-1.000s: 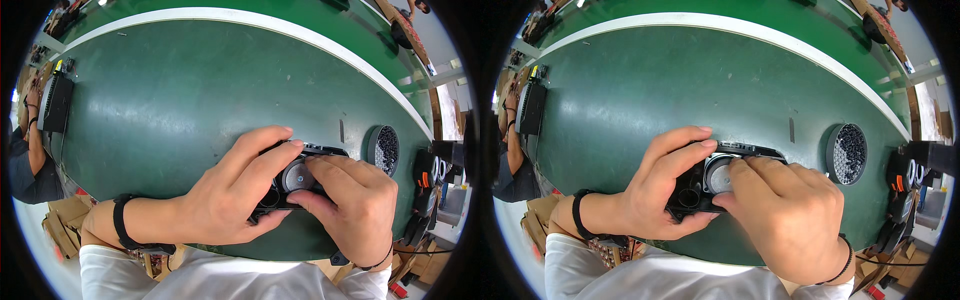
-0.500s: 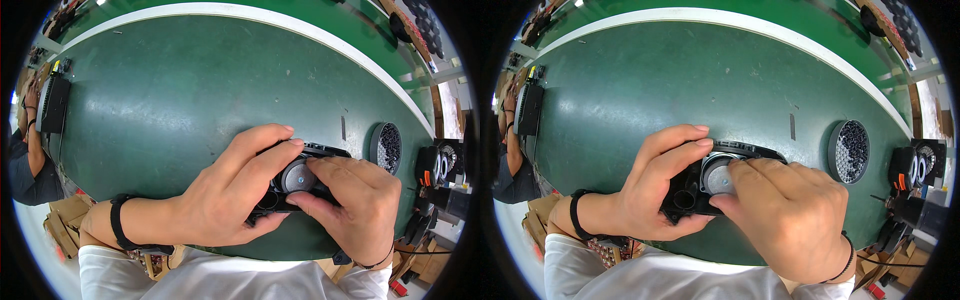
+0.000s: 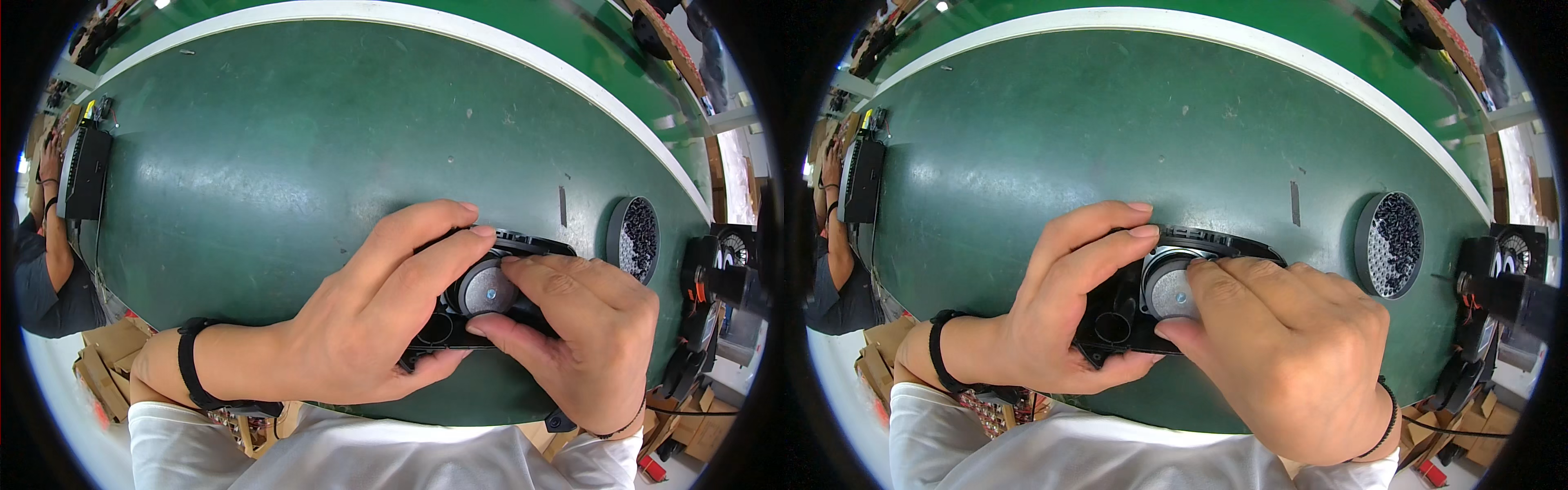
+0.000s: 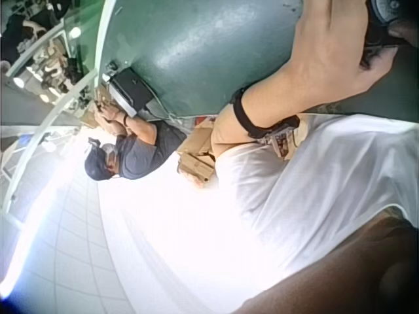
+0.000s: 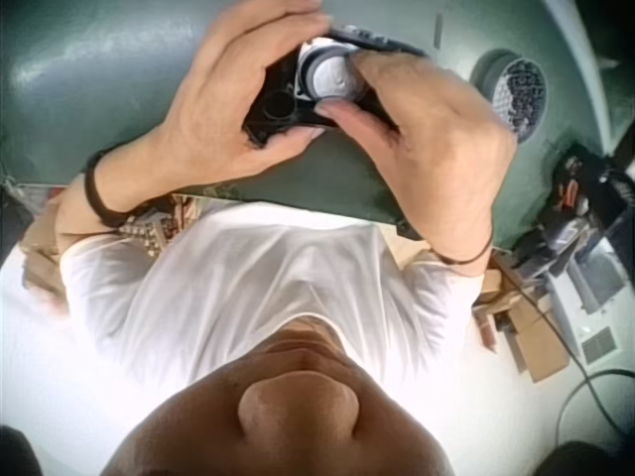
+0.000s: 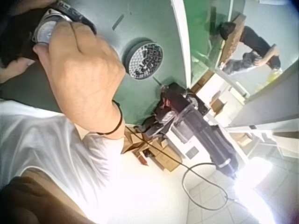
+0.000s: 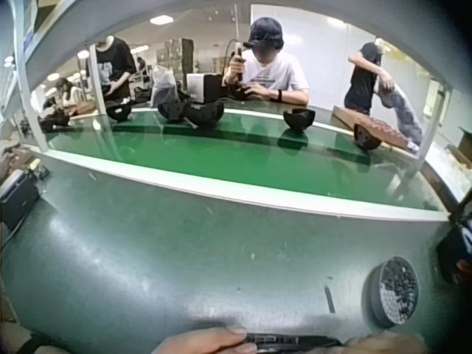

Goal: Assembling a speaker into its plastic housing using an electric screwdriver on a factory assembly line.

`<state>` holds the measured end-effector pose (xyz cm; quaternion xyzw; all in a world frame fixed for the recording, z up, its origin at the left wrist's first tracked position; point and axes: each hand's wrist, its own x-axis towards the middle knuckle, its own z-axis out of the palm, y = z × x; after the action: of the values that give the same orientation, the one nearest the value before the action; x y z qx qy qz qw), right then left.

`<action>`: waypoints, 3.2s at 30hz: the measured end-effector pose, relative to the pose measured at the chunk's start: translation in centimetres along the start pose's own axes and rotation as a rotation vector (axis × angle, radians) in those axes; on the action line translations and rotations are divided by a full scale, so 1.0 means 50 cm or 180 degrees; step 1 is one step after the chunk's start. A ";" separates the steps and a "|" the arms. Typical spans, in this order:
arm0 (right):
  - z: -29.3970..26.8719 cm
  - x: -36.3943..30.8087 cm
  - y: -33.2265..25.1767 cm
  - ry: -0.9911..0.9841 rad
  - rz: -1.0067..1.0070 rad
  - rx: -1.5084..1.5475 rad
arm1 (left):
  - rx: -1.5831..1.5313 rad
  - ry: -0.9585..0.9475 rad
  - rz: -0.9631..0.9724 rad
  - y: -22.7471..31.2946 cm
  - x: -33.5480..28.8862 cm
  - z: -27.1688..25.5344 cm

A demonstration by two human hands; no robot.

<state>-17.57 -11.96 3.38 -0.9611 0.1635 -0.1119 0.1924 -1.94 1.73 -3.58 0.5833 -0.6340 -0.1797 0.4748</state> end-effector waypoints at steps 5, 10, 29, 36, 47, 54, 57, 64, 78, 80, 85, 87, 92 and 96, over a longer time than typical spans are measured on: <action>0.001 0.000 0.003 0.0021 0.0002 0.0039 | -0.0002 -0.0004 0.0001 -0.003 0.000 0.002; 0.002 0.000 0.002 0.0047 -0.0033 0.0047 | -0.0008 0.0062 0.0054 -0.005 -0.003 0.004; 0.000 -0.004 0.012 0.0021 -0.0053 0.0047 | 0.0316 -0.0147 0.0204 0.001 0.012 -0.011; -0.012 -0.007 0.027 -0.0103 0.0138 0.0311 | 0.0397 -0.0194 0.0216 -0.003 0.010 -0.010; -0.002 0.011 0.045 -0.0037 -0.0647 -0.0088 | 0.0357 -0.0108 0.0228 -0.002 0.010 -0.007; 0.003 0.007 0.043 0.0007 -0.0607 -0.0101 | 0.0258 -0.0083 0.0252 -0.010 0.007 -0.004; 0.005 0.004 0.044 0.0036 -0.0628 -0.0066 | 0.0253 -0.0086 0.0275 -0.011 0.008 -0.006; -0.004 0.009 0.032 -0.0071 -0.0556 -0.0263 | 0.0234 -0.0145 0.0184 -0.007 0.015 -0.011; -0.003 -0.001 0.033 -0.0159 -0.0633 -0.0339 | 0.0196 -0.0127 0.0257 -0.008 0.007 -0.007; -0.005 -0.001 0.033 -0.0173 -0.0642 -0.0360 | 0.0171 -0.0123 0.0249 -0.009 0.006 -0.008; -0.008 -0.001 0.035 -0.0150 -0.0543 -0.0188 | 0.0210 -0.0147 0.0067 -0.004 0.007 -0.009; -0.006 -0.001 0.038 -0.0130 -0.0572 -0.0157 | 0.0225 -0.0144 0.0099 -0.006 0.006 -0.008; -0.005 0.002 0.042 -0.0103 -0.0604 -0.0032 | 0.0224 -0.0152 0.0152 -0.007 0.006 -0.011; -0.005 0.001 0.044 -0.0105 -0.0572 -0.0011 | 0.0202 -0.0157 0.0183 -0.008 0.006 -0.010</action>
<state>-18.19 -13.98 2.74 -0.9739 0.0736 -0.1127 0.1827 -1.28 1.50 -3.53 0.5750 -0.6674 -0.1601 0.4453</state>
